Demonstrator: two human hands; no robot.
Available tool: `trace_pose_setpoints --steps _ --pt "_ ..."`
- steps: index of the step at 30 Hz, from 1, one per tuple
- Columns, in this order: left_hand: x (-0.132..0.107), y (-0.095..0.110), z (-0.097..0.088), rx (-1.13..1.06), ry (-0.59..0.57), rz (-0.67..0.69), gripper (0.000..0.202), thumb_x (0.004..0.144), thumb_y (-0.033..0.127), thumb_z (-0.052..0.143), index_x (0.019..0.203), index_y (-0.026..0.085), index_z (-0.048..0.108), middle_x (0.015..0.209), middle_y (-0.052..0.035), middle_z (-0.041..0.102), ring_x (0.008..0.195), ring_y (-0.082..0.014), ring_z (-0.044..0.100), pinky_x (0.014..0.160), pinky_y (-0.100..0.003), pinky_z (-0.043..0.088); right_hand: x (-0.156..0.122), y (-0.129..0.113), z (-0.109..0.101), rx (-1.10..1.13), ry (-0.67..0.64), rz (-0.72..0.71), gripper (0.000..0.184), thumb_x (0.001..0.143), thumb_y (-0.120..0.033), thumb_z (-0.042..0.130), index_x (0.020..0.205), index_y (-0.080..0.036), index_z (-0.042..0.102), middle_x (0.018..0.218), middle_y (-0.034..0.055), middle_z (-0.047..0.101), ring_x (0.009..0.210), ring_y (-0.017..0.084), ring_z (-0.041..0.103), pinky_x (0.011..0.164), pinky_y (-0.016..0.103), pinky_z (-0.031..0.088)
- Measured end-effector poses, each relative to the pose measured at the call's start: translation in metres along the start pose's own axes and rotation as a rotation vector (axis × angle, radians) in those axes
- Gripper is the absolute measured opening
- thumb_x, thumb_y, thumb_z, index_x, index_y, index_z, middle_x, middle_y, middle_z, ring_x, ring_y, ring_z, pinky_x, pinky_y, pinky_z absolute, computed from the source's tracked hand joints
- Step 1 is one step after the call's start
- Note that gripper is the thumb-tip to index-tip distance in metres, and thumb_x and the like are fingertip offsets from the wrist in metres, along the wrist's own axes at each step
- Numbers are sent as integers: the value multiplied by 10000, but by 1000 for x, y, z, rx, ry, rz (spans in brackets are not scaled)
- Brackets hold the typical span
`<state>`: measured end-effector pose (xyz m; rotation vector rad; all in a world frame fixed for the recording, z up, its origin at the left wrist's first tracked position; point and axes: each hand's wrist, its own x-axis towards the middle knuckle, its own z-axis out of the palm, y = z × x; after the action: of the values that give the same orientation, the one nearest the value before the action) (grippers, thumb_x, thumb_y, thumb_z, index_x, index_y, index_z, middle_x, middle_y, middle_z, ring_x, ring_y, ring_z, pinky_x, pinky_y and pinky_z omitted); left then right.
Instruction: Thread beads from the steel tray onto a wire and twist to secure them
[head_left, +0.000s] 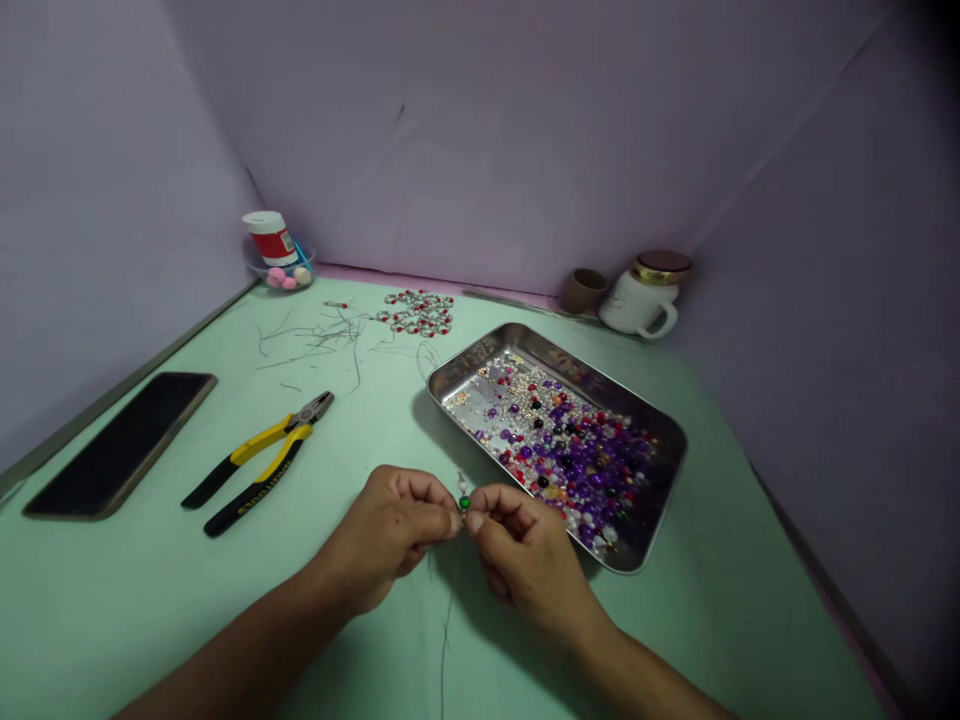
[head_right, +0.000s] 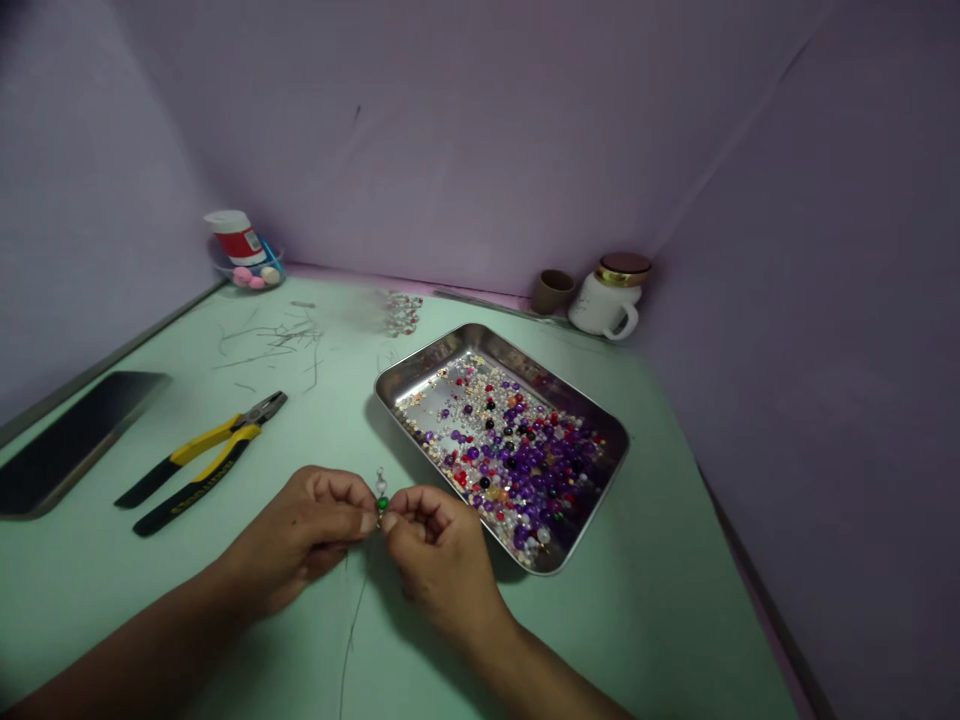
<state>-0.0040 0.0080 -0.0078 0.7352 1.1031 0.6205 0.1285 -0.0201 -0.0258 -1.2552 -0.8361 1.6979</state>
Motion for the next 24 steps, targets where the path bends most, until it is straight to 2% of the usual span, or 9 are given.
trace_pose_setpoints --steps 2,4,11,14,20,24 --pt "-1 2 1 66 46 -1 75 510 161 584 463 135 532 307 93 307 285 0 170 304 -167 74 1 -1 1 -28 19 5 211 613 -320 629 638 -165 489 360 -125 330 267 12 255 263 130 218" --pt "-2 3 3 67 44 -7 71 503 162 574 456 140 525 299 97 295 282 0 164 303 -166 75 1 -1 1 -29 15 10 197 610 -305 624 633 -165 487 354 -125 329 264 11 250 262 129 218" --pt "1 -4 2 -110 -106 -38 108 502 173 614 482 146 511 317 106 301 281 5 142 297 -164 63 -1 3 -2 179 -90 56 238 634 -350 621 661 -179 457 328 -136 324 251 4 184 245 114 168" --pt "3 -3 0 -132 -112 -33 139 511 188 642 499 139 513 344 106 318 290 11 135 302 -164 55 0 5 -2 129 -62 18 260 657 -380 628 692 -173 475 335 -129 343 252 10 205 241 115 178" --pt "2 4 -2 74 -7 24 150 574 220 641 529 132 527 337 104 319 305 -5 173 313 -173 80 4 8 -4 39 -7 -36 303 669 -419 642 747 -155 516 386 -116 352 291 18 245 274 134 209" --pt "2 5 -4 172 -21 10 154 615 237 623 545 135 532 326 108 300 309 -9 161 321 -179 77 5 11 -6 4 -19 -100 272 679 -401 640 749 -160 537 450 -97 359 342 29 253 316 158 220"
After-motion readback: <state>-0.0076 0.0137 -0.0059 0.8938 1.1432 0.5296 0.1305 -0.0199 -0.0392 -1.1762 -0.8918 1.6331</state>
